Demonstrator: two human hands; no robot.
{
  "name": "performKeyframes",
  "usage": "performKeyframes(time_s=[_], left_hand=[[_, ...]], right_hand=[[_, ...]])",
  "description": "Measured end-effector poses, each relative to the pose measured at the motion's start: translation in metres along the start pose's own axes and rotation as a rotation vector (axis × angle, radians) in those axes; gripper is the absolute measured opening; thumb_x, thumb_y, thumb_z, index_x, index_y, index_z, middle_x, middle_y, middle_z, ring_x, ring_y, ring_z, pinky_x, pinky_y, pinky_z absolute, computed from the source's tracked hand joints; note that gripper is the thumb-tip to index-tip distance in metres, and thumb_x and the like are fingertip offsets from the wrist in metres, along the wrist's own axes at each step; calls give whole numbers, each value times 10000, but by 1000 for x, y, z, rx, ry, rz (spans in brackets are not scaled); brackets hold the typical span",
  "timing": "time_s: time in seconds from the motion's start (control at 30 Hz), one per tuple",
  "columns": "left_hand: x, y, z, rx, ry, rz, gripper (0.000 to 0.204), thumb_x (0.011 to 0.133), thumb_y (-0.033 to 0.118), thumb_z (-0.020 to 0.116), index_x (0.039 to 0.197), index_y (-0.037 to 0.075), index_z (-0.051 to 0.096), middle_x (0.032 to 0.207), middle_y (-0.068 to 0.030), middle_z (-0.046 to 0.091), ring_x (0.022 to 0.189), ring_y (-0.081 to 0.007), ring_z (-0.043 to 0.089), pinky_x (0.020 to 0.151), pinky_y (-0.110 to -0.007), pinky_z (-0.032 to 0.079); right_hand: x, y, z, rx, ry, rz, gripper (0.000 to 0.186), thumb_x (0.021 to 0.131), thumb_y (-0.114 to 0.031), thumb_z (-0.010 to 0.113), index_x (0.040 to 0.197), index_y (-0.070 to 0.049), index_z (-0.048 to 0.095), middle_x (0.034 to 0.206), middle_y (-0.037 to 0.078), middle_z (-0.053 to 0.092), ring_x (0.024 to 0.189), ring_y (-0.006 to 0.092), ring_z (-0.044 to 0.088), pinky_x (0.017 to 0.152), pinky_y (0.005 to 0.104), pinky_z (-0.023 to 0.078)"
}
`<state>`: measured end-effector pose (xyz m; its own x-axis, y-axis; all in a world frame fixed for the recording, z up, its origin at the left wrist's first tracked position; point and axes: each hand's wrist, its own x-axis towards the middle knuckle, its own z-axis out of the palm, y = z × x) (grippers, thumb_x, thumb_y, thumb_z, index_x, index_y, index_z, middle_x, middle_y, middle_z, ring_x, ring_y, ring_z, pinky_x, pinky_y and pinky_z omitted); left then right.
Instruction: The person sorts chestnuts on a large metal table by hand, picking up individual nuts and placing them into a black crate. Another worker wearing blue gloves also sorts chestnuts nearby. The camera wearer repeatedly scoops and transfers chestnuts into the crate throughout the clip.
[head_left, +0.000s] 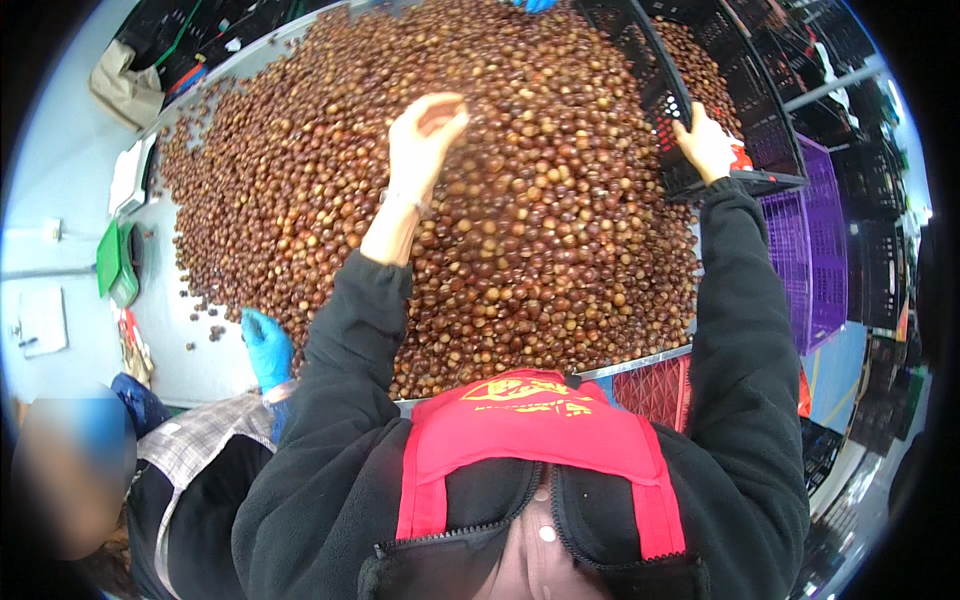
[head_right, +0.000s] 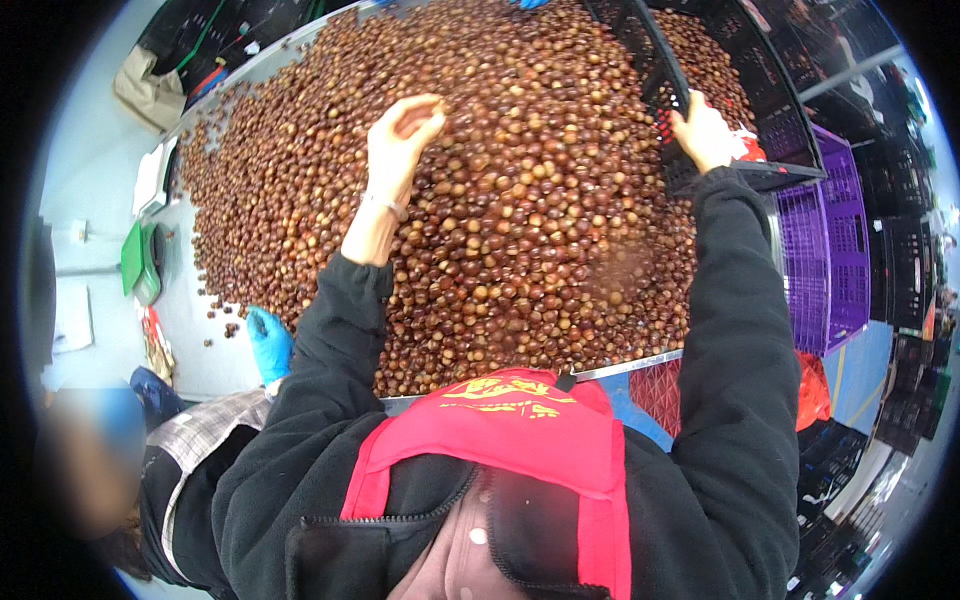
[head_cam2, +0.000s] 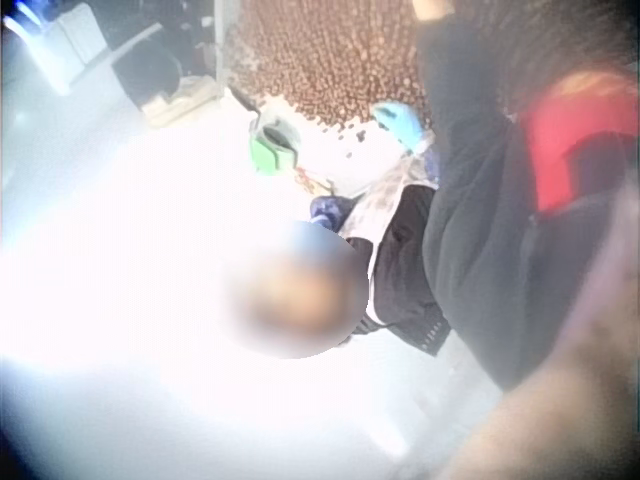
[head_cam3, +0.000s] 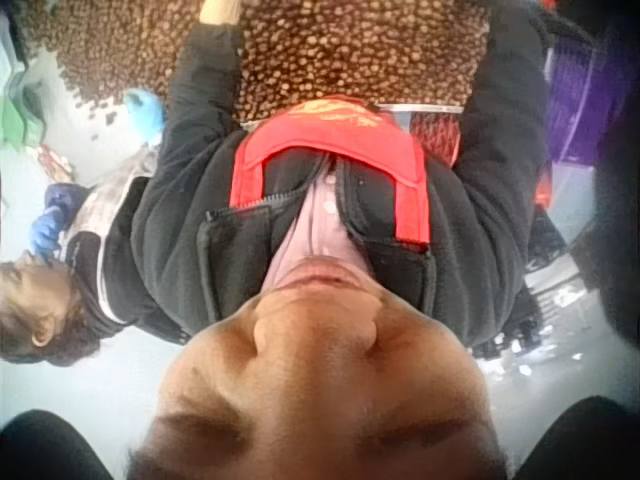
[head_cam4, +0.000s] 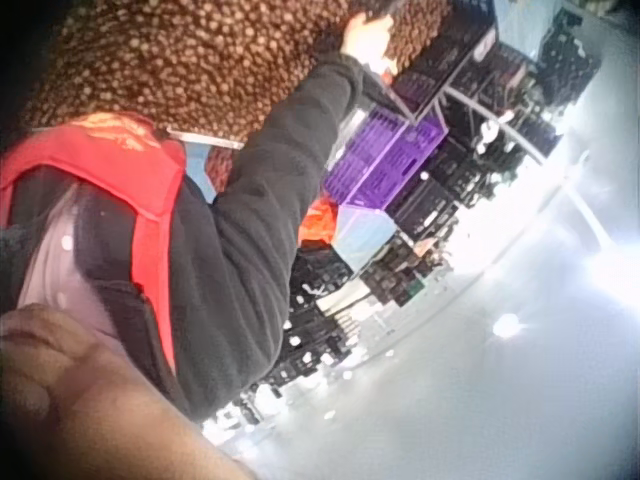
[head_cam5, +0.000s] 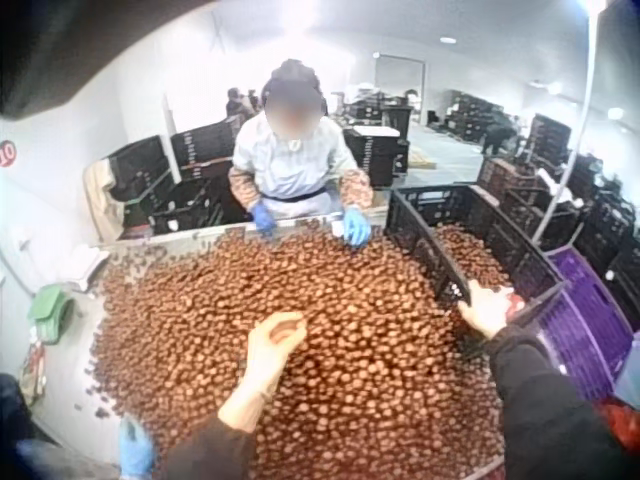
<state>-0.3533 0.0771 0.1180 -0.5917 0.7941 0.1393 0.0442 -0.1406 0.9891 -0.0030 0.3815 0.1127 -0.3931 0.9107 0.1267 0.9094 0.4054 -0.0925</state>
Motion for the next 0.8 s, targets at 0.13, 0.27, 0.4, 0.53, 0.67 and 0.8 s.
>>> performKeyframes(time_s=[0.13, 0.27, 0.4, 0.53, 0.67, 0.8], left_hand=[[79, 36, 105, -110, -362, 161, 358, 945, 95, 770, 1284, 16, 684, 1232, -114, 741, 1163, -176, 693, 1024, -321, 549], [128, 94, 197, -153, -778, 265, 854, 960, 156, 767, 1633, 28, 256, 1632, -224, 358, 1497, -317, 407, 1192, -424, 406], [132, 117, 144, -67, -668, 378, 697, 972, 186, 760, 1574, 81, 425, 1568, -208, 441, 1439, -329, 481, 1179, -442, 433], [88, 73, 8, 222, -140, 386, 407, 970, 136, 747, 1355, 31, 663, 1315, -137, 708, 1204, -206, 688, 1084, -343, 533], [17, 9, -134, 145, 301, 60, 305, 1001, 144, 713, 1277, 14, 706, 1250, -154, 731, 1130, -217, 715, 1021, -339, 572], [-69, -53, -240, 688, 546, 70, 265, 1024, 153, 665, 1241, 11, 719, 1249, -149, 730, 1145, -250, 691, 1039, -371, 535]], right_hand=[[-6, -8, -12, -10, -21, 30, 523, 926, -440, 682, 1342, -138, 586, 1094, 212, 746, 1008, 411, 728, 872, 520, 568], [-5, -6, -11, 32, -50, 70, 560, 930, -449, 680, 1409, -181, 572, 1132, 201, 745, 1044, 396, 723, 908, 509, 563], [1, 2, 0, 91, -24, 19, 576, 936, -436, 663, 1441, -187, 544, 1175, 199, 733, 1090, 383, 708, 939, 494, 552], [3, 8, 8, 145, -24, 4, 586, 935, -424, 653, 1458, -190, 530, 1209, 191, 726, 1109, 379, 700, 960, 487, 541], [3, 7, 3, 181, -46, 39, 540, 909, -425, 674, 1374, -155, 620, 1231, 197, 718, 1141, 383, 687, 982, 478, 527], [4, 4, -3, 184, -92, 58, 531, 896, -415, 694, 1329, -112, 657, 1216, 203, 722, 1147, 390, 682, 997, 472, 517]])
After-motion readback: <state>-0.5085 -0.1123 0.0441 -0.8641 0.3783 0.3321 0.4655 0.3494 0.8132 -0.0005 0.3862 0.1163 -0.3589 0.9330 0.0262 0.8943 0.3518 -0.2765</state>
